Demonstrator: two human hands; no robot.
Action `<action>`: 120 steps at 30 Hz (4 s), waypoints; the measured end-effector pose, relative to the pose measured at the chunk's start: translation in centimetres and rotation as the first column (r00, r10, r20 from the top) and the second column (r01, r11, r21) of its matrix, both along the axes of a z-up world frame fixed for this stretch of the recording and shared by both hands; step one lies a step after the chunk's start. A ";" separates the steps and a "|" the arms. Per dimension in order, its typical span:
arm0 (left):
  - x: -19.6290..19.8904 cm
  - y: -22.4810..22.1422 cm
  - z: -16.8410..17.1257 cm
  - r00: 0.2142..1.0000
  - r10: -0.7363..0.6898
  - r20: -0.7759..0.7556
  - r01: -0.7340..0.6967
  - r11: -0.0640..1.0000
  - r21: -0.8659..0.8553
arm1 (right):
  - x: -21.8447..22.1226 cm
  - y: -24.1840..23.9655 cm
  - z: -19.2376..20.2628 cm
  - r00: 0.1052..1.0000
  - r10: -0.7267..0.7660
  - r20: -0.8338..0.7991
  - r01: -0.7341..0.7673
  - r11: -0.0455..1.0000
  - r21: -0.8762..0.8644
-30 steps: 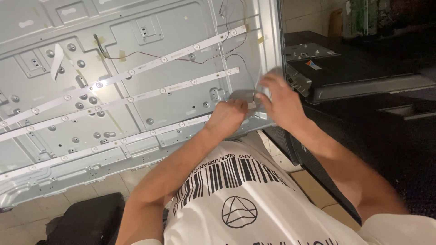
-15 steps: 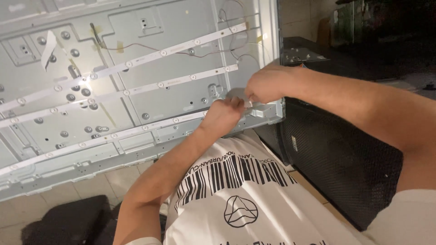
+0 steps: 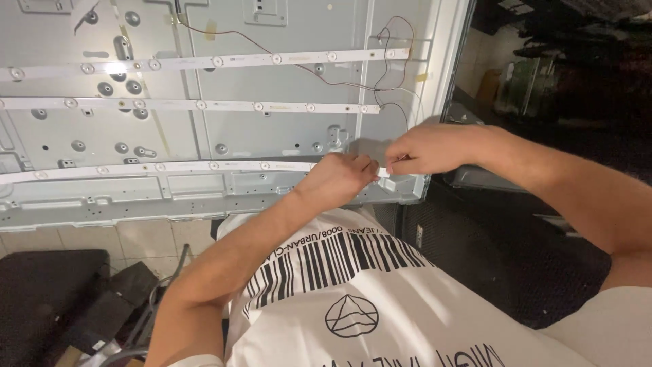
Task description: Removing LED backlight strips from a television chassis using a heat gun to loosen the adhesive.
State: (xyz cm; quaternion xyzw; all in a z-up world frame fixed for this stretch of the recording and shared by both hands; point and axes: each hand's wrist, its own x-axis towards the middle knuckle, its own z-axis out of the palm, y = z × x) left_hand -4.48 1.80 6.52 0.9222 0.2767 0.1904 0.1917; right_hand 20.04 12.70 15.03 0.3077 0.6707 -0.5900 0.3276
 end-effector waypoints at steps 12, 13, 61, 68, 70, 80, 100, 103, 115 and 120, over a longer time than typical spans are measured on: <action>-0.4 1.3 2.8 0.993 0.042 0.106 -0.035 0.997 -0.067 | 4.2 -3.3 -7.0 0.915 -0.362 -0.177 0.310 0.913 -0.265; -0.4 1.3 2.9 0.992 0.042 0.121 -0.033 0.996 -0.080 | 4.6 -4.0 -8.0 0.880 -0.440 -0.180 0.373 0.873 -0.314; 2.4 0.7 0.2 0.980 0.154 -0.127 -0.151 0.988 0.034 | -2.3 6.1 3.6 0.976 -0.216 -0.008 0.178 0.784 0.595; -10.1 -0.6 4.4 0.798 0.591 -0.117 -0.602 0.773 -0.202 | -5.3 -1.8 2.2 0.885 -0.409 -0.223 0.461 0.700 0.546; -13.7 -0.9 6.3 0.663 0.736 -0.138 -0.733 0.599 -0.322 | -6.4 -5.0 0.6 0.791 -0.525 -0.314 0.608 0.619 0.498; -46.5 -0.5 6.3 0.154 0.988 -0.014 -0.979 0.151 -0.136 | -19.4 -15.8 -1.2 0.676 -0.684 -0.276 0.686 0.446 0.574; -91.1 6.1 -4.0 -0.070 0.979 -0.190 -0.935 0.002 0.353 | -41.2 -19.1 -0.9 0.674 -0.693 -0.255 0.600 0.312 0.737; -91.1 6.0 -3.0 -0.014 0.981 -0.196 -0.925 0.061 0.374 | -42.5 -17.6 -2.0 0.735 -0.611 -0.294 0.540 0.265 0.799; -53.4 9.7 2.5 0.905 0.407 -0.127 -0.420 0.902 -0.102 | -42.7 -13.7 -9.9 0.832 -0.383 -0.401 0.458 0.068 0.886; -48.0 13.5 0.7 0.814 0.354 -0.461 -0.417 0.908 -0.039 | -41.7 -12.4 -8.4 0.799 -0.405 -0.444 0.519 0.093 0.850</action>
